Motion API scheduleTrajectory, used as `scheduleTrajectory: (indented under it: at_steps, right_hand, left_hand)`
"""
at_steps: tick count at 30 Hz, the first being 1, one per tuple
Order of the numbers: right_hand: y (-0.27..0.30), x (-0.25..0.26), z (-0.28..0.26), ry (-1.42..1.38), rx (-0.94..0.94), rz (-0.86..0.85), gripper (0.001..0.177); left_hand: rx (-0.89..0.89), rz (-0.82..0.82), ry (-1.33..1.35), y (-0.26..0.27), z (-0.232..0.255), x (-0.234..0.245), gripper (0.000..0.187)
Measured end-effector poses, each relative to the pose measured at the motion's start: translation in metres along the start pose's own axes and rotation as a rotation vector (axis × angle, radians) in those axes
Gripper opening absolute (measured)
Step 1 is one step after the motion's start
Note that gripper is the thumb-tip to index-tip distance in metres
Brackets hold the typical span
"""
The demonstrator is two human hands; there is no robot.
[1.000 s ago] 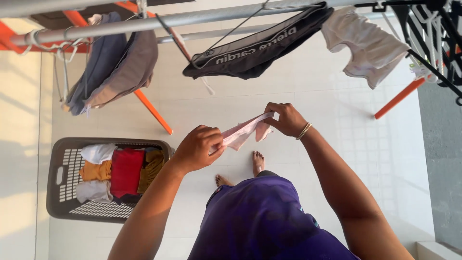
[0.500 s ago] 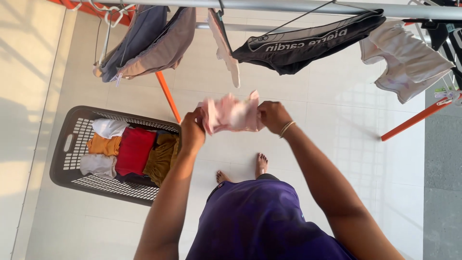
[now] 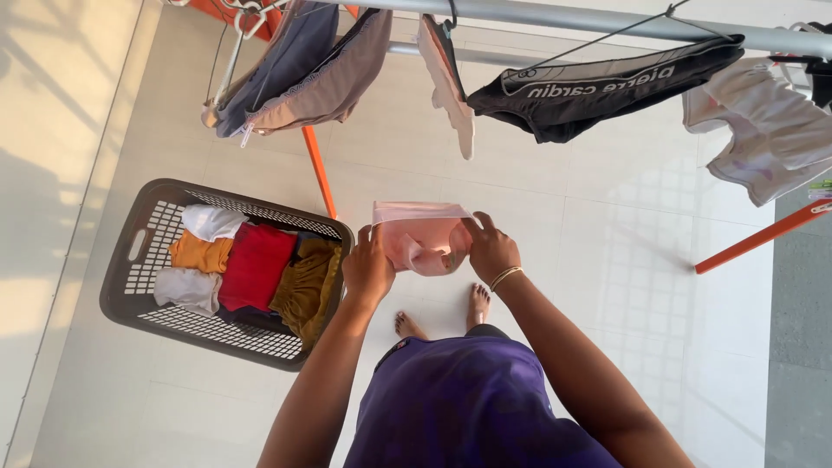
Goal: Removing dry laundry from a rack, folding each item, and placing them into a laundry basket.
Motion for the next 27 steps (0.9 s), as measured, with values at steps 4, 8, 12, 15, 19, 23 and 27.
scheduleTrajectory:
  at_steps: [4,8,12,15,19,23,27]
  right_hand:
    - [0.006,0.005,-0.005,0.035,0.047,0.046,0.045]
    - [0.004,0.092,-0.011,-0.075,0.034,0.423,0.031]
    - [-0.008,0.021,0.0,0.03,0.044,0.071,0.026]
    - [-0.006,0.033,-0.001,0.028,0.057,0.041,0.028]
    - [-0.021,0.028,0.012,0.02,0.118,0.055,0.016]
    - [-0.025,0.073,0.02,-0.08,0.136,0.022,0.02]
    - [-0.02,0.102,0.024,-0.249,0.188,-0.039,0.024]
  left_hand:
    - [-0.053,-0.009,-0.033,0.01,-0.011,-0.001,0.06]
    - [-0.189,0.122,-0.001,0.019,0.025,0.055,0.063]
    - [-0.112,-0.019,-0.027,0.004,-0.015,0.026,0.038]
    - [-0.22,0.034,-0.12,0.007,-0.012,0.031,0.036]
    - [-0.176,0.014,-0.114,-0.009,-0.021,0.039,0.025]
    - [-0.195,-0.121,-0.008,-0.003,0.002,0.074,0.02]
    - [-0.246,-0.199,0.221,0.01,0.017,0.099,0.03]
Point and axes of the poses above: each hand's wrist, its own y-axis away from the middle knuckle, its own x-axis out of the back of the hand, z = x × y, the point moved 6 cm from there along -y, towards the middle knuckle, and after that the axes turned 15 degrees about y, right-handed, at the moved point
